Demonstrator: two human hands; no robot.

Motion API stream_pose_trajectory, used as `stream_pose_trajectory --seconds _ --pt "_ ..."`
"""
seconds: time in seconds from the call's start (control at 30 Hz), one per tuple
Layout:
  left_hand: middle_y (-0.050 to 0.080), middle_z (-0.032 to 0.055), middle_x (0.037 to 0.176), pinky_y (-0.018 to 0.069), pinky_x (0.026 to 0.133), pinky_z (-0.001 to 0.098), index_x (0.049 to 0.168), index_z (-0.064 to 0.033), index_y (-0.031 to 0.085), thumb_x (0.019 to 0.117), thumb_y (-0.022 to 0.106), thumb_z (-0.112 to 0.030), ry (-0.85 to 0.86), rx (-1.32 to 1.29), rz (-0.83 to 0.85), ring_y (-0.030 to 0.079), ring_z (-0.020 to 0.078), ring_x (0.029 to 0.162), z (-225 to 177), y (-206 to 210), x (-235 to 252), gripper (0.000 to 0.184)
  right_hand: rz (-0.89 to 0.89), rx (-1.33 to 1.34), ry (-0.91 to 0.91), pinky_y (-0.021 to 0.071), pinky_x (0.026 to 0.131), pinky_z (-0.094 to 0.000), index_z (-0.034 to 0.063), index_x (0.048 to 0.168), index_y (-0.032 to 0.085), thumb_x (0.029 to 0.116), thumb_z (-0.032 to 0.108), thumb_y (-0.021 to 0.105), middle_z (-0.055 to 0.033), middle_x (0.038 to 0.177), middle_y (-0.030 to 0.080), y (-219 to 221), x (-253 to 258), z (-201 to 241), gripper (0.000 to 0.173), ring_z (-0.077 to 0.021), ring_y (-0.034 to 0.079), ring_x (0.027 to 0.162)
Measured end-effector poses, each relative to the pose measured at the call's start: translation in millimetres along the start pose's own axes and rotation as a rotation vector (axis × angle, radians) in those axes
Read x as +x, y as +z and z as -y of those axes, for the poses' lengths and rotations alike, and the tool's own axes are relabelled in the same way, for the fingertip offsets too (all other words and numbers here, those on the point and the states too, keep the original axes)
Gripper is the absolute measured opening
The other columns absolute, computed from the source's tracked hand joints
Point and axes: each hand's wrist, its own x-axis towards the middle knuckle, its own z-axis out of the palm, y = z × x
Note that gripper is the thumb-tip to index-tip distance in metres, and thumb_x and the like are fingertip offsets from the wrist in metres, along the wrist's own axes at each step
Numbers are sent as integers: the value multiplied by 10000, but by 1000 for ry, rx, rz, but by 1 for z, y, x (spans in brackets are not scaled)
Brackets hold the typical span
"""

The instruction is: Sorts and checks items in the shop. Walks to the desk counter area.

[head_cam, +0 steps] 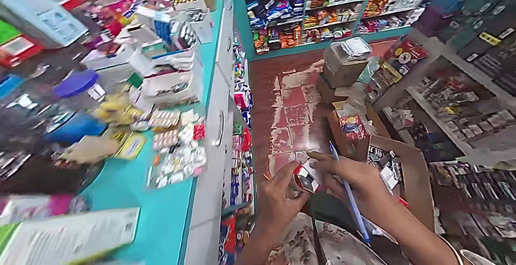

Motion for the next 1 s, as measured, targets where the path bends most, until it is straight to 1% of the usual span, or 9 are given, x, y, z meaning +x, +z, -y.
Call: stream_pose_trajectory --seconds 0.1,0.27,0.4,0.47,0.67,0.77,0.83,0.9,1.0 --pt "752 118 1134 582 882 235 1196 25 689 794 833 -285 51 -107 16 718 78 1030 40 33 59 527 7 -131 -39 520 912 -170 91 952 696 1015 143 569 -138 1192 736 -3 35 -55 151 -132 704 1053" --pt "752 102 1089 559 860 180 1231 29 658 799 821 -279 77 -135 -47 698 20 982 109 98 173 555 36 -214 -90 550 856 -223 150 1088 731 1020 174 563 -172 1250 703 -18 116 -163 183 -188 704 1048" --pt "757 114 1046 551 849 179 1203 51 674 774 817 -287 77 -88 -102 697 21 947 149 145 290 564 29 -328 -227 537 923 -229 158 1087 712 1026 151 543 -171 1212 719 -40 210 -252 180 -220 682 1167" --pt "753 108 1109 550 906 189 1226 49 663 813 805 -314 99 -83 -101 697 19 1026 170 162 346 568 40 -304 -266 531 952 -240 146 1084 706 1027 128 537 -172 1194 724 -52 256 -293 178 -227 668 1199" --pt "749 59 1101 544 878 160 1258 -4 647 871 773 -337 106 -32 -197 682 -22 987 245 212 480 526 72 -271 -232 537 964 -253 151 1063 702 1022 127 535 -182 1195 723 -57 373 -400 174 -245 661 1221" --pt "753 79 1077 560 862 178 1242 2 662 847 793 -330 95 -30 -228 695 2 974 297 239 543 532 52 -302 -212 533 952 -236 153 1074 695 1015 135 549 -178 1206 721 -49 429 -463 159 -227 670 1200" --pt "753 87 1116 571 885 207 1253 -16 660 826 811 -305 114 -3 -234 705 35 1024 339 250 590 537 -14 -254 -171 537 906 -217 126 1118 689 1024 149 556 -161 1192 719 -36 470 -510 165 -183 684 1122" --pt "756 98 1096 565 880 203 1231 -3 673 765 832 -277 118 32 -262 709 47 1013 381 258 641 564 -84 -182 -104 529 923 -179 97 1142 705 1021 176 579 -123 1188 738 -21 517 -555 192 -118 688 1111" --pt "764 126 1067 578 861 216 1179 36 691 719 864 -264 86 36 -266 727 69 988 437 262 720 576 -127 -111 1 517 883 -137 79 1119 741 1004 227 604 -78 1081 769 -2 597 -612 232 -52 698 1010"
